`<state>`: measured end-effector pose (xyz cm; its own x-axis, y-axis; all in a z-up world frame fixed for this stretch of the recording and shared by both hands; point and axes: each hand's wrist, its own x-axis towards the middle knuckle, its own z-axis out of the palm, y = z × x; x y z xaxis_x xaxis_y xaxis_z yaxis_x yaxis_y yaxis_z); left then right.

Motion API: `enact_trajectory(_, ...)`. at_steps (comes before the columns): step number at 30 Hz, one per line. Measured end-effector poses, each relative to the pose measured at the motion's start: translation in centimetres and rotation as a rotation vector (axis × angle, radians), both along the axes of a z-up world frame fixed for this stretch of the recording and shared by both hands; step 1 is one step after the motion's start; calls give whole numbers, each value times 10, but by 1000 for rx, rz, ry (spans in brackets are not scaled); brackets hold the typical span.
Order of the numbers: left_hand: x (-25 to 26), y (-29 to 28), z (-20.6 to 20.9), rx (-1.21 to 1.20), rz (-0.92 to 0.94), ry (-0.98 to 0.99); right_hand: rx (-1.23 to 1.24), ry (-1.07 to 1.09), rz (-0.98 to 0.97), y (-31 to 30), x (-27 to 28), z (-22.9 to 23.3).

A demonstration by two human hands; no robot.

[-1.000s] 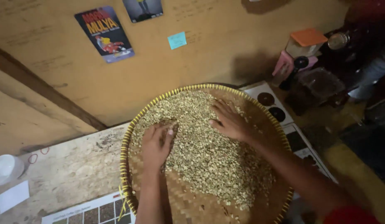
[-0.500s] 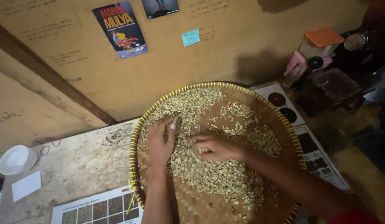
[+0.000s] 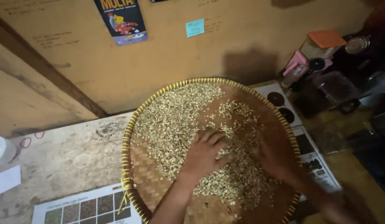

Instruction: Sorting green coffee beans by hand in a woven tray to remove defects

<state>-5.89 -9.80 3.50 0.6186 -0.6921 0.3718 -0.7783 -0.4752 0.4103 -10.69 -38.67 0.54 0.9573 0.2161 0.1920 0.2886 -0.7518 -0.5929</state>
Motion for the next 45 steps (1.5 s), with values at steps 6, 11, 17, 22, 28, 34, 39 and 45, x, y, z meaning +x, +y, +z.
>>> enact_trajectory(6,29,28,-13,167,170,174,-244,186,20,67,-38,33)
enact_trajectory(11,37,53,-36,34,222,-5,114,20,202,55,-46,25)
enact_trajectory(17,38,57,-6,-189,280,-44,-330,792,290,18,-90,22)
enact_trajectory(22,47,61,-5,-269,294,-126,-64,479,228,52,-79,5)
enact_trajectory(28,49,85,-14,-292,479,-28,-11,-67,371,112,-41,43)
enact_trajectory(34,54,102,-18,-445,514,-24,-227,-270,478,116,-10,16)
enact_trajectory(39,60,101,-26,-521,503,-91,-337,-269,408,111,15,1)
enact_trajectory(45,66,103,-32,-552,601,-15,-424,-277,606,202,6,38)
